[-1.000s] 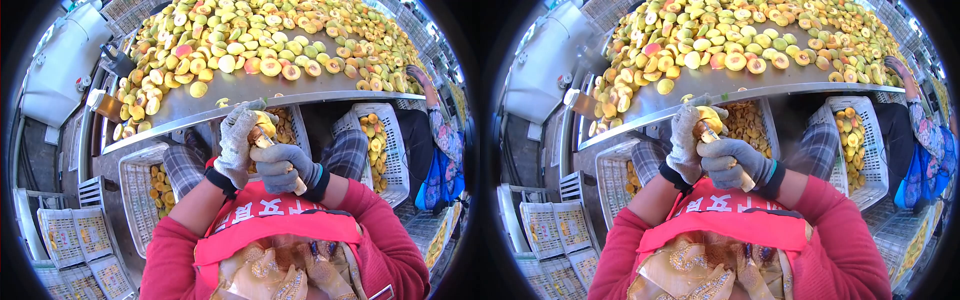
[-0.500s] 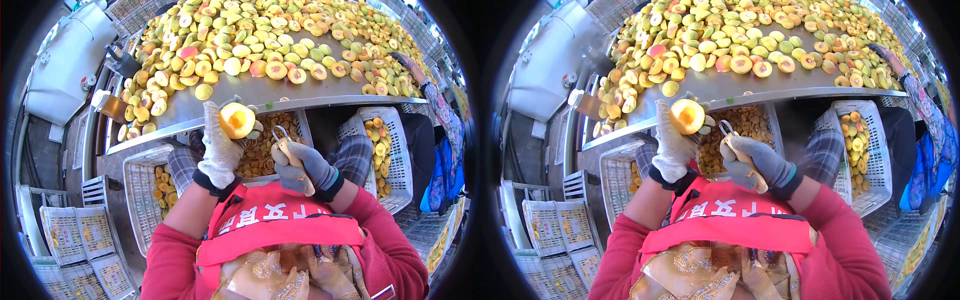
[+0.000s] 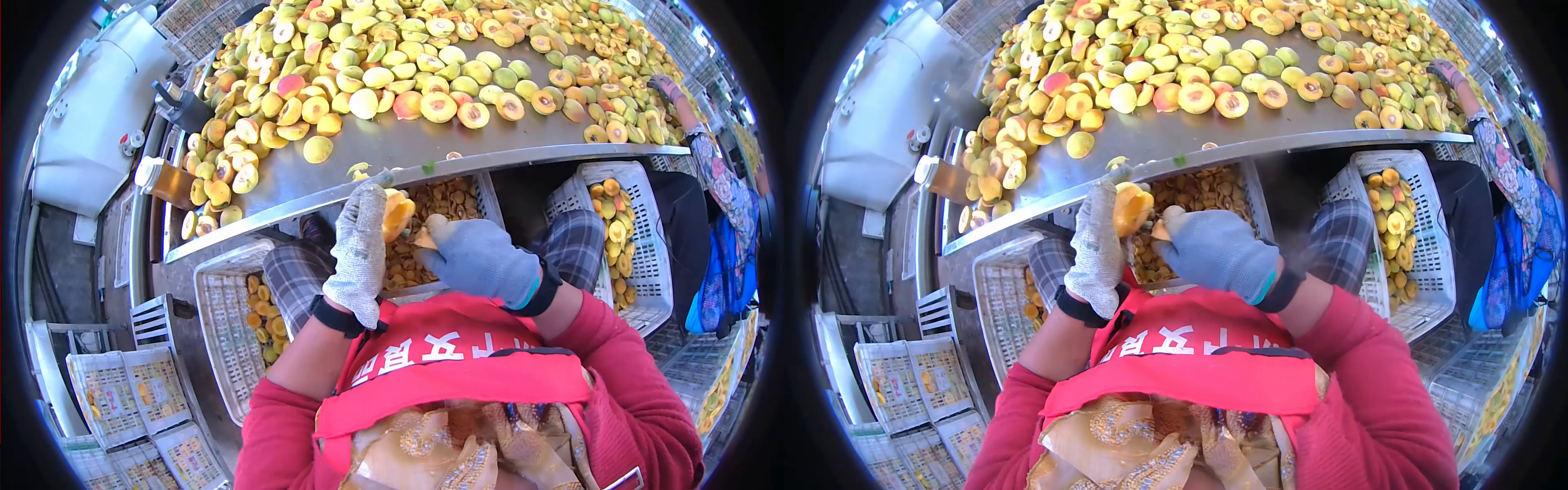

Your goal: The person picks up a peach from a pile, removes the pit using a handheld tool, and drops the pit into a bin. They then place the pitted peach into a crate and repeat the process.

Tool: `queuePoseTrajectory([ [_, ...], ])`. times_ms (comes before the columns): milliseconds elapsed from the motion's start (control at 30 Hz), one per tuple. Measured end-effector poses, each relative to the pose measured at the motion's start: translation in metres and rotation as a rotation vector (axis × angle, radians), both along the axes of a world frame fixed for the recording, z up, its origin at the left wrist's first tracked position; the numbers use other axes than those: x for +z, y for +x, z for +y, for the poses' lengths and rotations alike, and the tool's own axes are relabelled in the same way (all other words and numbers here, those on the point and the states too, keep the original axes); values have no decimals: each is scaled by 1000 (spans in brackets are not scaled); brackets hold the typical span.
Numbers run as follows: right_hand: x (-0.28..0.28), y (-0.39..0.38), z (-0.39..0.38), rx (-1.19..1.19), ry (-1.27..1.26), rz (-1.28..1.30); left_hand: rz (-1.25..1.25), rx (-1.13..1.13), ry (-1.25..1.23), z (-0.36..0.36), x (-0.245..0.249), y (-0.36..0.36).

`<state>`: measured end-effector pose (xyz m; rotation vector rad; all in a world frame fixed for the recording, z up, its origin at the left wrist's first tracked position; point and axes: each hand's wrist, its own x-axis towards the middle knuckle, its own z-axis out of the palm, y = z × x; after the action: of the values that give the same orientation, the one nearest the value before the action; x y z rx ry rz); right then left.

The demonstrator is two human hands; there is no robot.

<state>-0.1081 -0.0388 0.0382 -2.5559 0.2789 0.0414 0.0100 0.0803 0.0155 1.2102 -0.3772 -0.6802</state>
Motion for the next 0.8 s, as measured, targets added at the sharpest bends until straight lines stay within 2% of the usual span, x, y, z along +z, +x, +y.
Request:
queuePoseTrajectory([
  [33,0,-3,-2,-17,-68,60,-23,5,-1,3,0,4],
  [167,-4,-9,3,-30,-60,-43,-66,11,46,9,1,11],
  [233,2,-2,10,-45,-15,-147,11,22,24,5,3,4],
  [333,-1,5,12,4,-37,-96,58,35,3,5,6,-3],
  [433,-15,-2,6,5,-159,20,-280,83,99,16,3,8],
  [500,-13,-2,9,-5,-135,-65,-314,93,112,19,7,7],
  [600,-4,1,14,-4,-102,-154,-37,71,39,11,3,4],
  [633,-3,4,17,8,-88,-182,145,59,9,8,5,2],
  [733,-19,5,11,28,-83,-149,-511,30,164,20,-4,9],
  [800,-35,1,4,-14,-74,-120,-395,123,172,47,1,21],
])
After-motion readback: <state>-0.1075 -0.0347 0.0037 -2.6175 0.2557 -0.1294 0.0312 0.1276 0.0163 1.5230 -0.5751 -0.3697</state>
